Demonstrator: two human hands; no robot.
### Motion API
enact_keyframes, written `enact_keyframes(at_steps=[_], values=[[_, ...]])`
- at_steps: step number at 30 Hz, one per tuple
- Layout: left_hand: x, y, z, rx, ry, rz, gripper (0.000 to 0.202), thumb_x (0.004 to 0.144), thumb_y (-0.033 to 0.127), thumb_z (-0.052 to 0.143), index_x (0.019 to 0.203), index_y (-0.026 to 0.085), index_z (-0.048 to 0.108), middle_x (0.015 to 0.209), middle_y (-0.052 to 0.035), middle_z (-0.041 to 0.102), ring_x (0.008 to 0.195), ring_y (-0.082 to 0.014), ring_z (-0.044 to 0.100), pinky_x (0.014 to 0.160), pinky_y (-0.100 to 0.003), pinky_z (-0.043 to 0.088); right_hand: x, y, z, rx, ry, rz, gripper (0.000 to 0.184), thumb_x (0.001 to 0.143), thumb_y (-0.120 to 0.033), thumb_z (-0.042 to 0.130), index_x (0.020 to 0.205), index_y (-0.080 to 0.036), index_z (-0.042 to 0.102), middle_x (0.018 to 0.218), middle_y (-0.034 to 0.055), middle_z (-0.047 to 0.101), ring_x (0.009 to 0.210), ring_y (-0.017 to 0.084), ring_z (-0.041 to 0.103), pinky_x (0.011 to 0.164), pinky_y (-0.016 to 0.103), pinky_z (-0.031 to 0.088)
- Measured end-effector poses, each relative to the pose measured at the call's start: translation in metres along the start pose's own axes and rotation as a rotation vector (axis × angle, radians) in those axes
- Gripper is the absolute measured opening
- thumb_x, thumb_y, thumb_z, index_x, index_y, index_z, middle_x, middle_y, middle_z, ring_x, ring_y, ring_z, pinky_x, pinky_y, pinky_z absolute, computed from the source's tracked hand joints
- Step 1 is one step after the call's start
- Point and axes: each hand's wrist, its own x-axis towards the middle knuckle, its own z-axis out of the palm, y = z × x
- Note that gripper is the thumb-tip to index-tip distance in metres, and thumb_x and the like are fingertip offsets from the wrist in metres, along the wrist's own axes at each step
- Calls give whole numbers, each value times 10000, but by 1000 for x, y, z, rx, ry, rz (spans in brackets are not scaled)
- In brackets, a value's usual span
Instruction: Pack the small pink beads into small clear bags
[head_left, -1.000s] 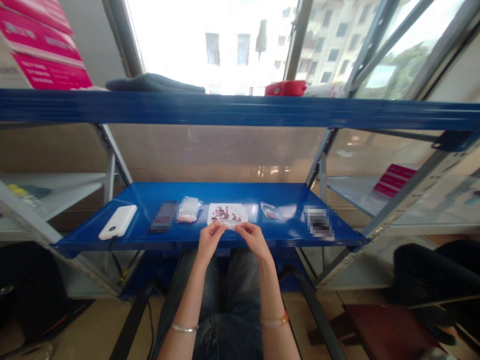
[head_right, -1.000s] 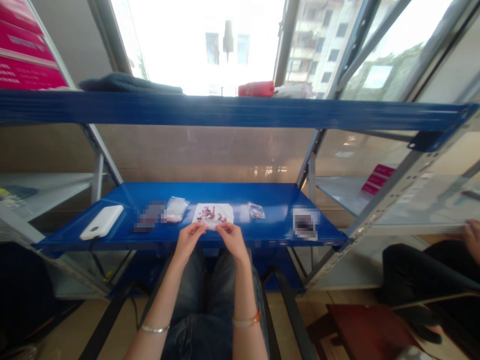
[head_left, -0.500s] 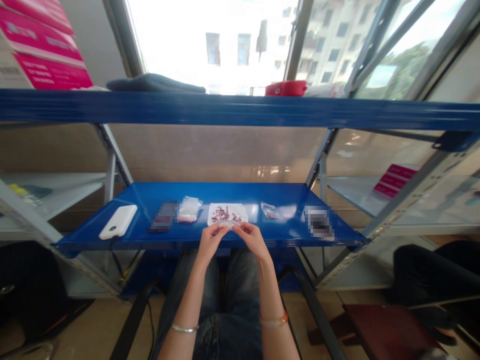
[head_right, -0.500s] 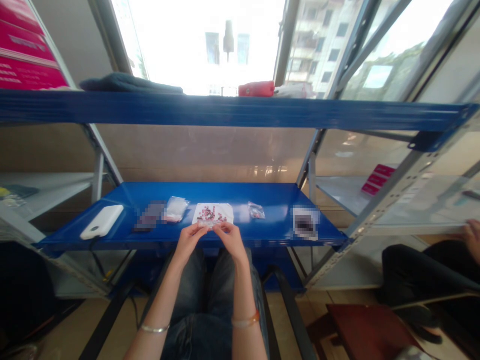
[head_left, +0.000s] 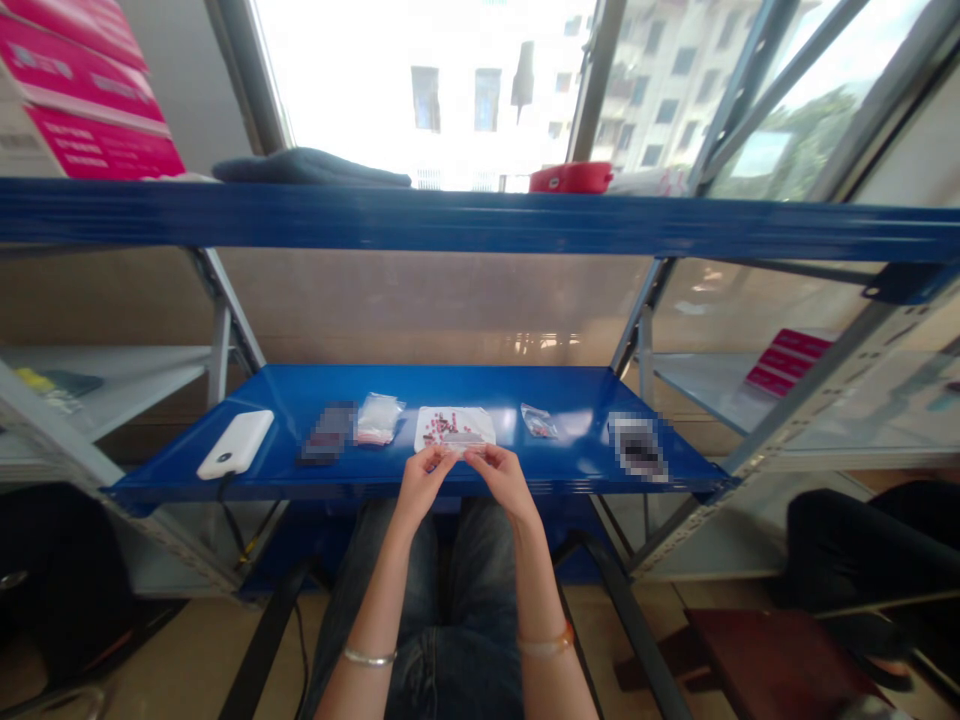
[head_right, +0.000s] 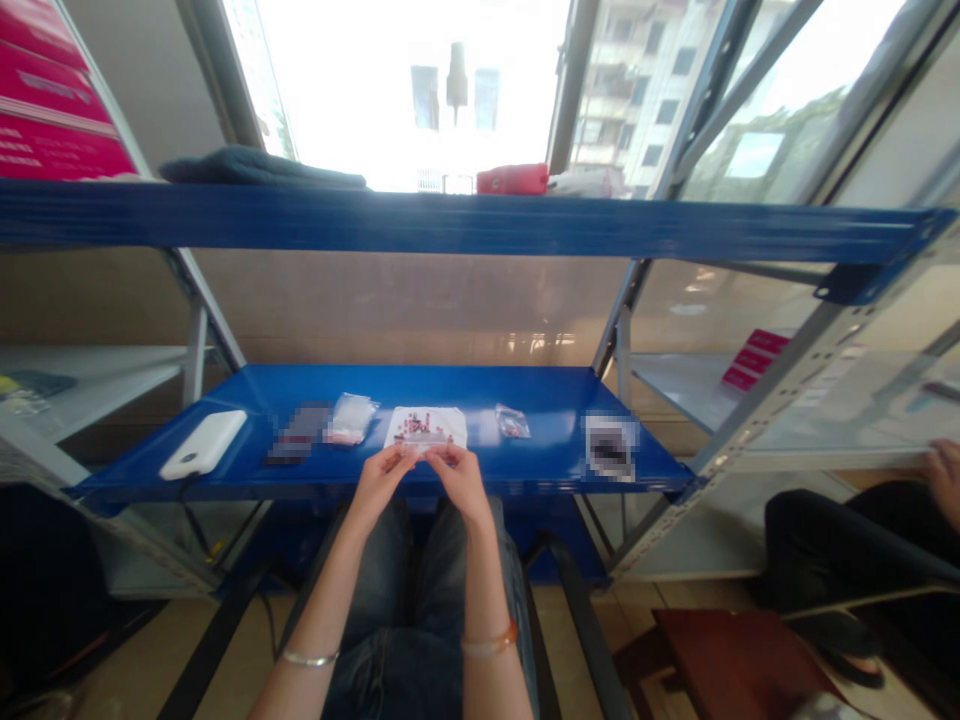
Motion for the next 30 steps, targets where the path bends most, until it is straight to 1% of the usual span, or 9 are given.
enact_keyframes(at_steps=[6,10,13,15,18,20,23,26,30], values=[[1,-3,-2,19,49,45,228,686,391,678,723,166,689,718,-42,688,722,-193,630,679,-271,463,2,1,4,-35,27,6,265,691,-419,653,758,-165,682,745,52,693,728,191,605,720,310,454],[1,-1,-2,38,93,62,211,672,380,687,702,172,702,716,-40,693,718,-201,626,684,-281,458,3,1,6,-42,29,-8,265,690,-433,643,711,-170,671,699,38,680,713,185,596,719,309,450],[1,0,-4,44,113,65,201,664,369,695,704,173,709,724,-40,703,719,-205,631,699,-290,465,3,-1,6,-40,25,-6,284,693,-443,642,715,-162,673,708,38,680,713,180,592,712,300,446],[1,0,-4,42,115,68,198,663,367,697,704,173,713,726,-40,708,719,-206,637,703,-292,472,2,-2,5,-44,9,8,294,701,-445,639,738,-157,680,703,34,676,689,168,582,680,286,440],[1,0,-4,28,103,63,209,669,379,692,712,177,719,739,-44,715,737,-215,647,711,-300,486,0,-3,5,-13,-17,41,289,693,-436,656,762,-157,687,687,30,673,660,159,579,643,273,435],[0,1,-2,8,92,52,225,672,394,688,728,179,723,758,-49,719,759,-224,654,722,-309,496,0,-3,6,17,-8,55,277,679,-430,672,757,-165,689,684,32,678,673,168,594,648,278,444],[0,3,0,-31,87,19,287,670,430,684,779,168,727,779,-64,722,759,-230,662,733,-325,513,1,-2,7,38,23,56,278,662,-441,685,756,-179,693,696,37,691,705,189,620,679,301,465],[1,6,3,-85,75,-15,360,671,467,674,838,152,724,801,-77,722,758,-229,668,749,-334,526,2,0,7,52,13,30,283,657,-447,690,742,-177,701,744,52,709,745,208,638,741,335,477],[0,7,4,-157,7,28,356,684,451,676,887,160,705,911,-84,719,896,-244,661,811,-338,526,2,2,7,61,-51,7,270,671,-431,686,757,-177,714,788,61,718,793,225,646,791,358,476]])
